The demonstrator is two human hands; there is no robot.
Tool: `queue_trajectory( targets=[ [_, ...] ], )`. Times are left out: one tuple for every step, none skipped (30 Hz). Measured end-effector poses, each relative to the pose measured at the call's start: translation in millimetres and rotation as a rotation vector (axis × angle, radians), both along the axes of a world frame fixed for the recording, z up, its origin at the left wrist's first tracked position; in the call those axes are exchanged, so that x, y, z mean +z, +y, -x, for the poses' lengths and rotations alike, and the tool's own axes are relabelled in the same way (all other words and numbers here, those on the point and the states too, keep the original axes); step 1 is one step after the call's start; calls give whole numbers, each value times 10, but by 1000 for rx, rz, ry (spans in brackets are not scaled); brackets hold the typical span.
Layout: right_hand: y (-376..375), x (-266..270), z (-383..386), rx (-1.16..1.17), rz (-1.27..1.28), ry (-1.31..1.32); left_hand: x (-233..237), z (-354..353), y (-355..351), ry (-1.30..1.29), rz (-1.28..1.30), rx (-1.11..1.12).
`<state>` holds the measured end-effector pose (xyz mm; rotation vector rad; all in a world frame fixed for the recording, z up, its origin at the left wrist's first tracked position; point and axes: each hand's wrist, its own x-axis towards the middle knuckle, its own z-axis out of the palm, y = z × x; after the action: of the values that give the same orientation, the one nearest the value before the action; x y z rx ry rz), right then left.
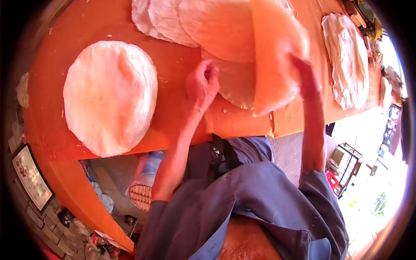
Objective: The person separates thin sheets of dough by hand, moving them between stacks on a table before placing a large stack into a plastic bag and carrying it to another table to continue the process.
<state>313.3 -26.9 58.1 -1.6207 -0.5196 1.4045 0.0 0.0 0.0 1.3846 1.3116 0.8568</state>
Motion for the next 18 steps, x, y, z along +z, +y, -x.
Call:
queue_trajectory(
  targets=[
    [-65,131,-110,-18,-6,-27,62,-6,32,-111,145,44],
    [-122,328,-222,-18,-24,-72,125,-14,86,-223,287,88],
    [-173,454,-392,-22,-56,-120,119,-114,220,-288,355,115],
    [-228,672,-515,-20,-74,-194,168,-155,292,-365,449,144],
    [-256,894,-646,-10,-90,-278,180,-187,326,-443,549,176],
    [-258,1104,-773,7,-101,-373,153,-203,337,-449,570,190],
    [-229,1299,-883,31,-122,-474,128,-189,378,-447,578,205],
    [-189,1455,-971,67,-134,-584,108,-208,414,-454,584,214],
    [-132,1610,-1043,110,-143,-699,89,-247,420,-493,592,245],
    [-41,1713,-1068,169,-155,-807,69,-264,406,-529,603,282],
    [68,1784,-1061,229,-167,-911,58,-264,400,-560,611,321],
    [198,1824,-1007,294,-186,-1007,77,-283,393,-553,585,324],
    [341,1837,-902,364,-208,-1095,78,-315,384,-539,533,321],
    [471,1794,-775,429,-227,-1170,77,-341,364,-521,483,318],
    [621,1696,-618,499,-265,-1241,78,-356,345,-500,434,320],
    [762,1546,-430,561,-320,-1316,85,-372,360,-545,460,345],
    [888,1348,-240,612,-397,-1393,96,-384,379,-591,484,371],
    [1009,1018,-92,674,-595,-1492,105,-384,390,-635,510,399]
  ],
)
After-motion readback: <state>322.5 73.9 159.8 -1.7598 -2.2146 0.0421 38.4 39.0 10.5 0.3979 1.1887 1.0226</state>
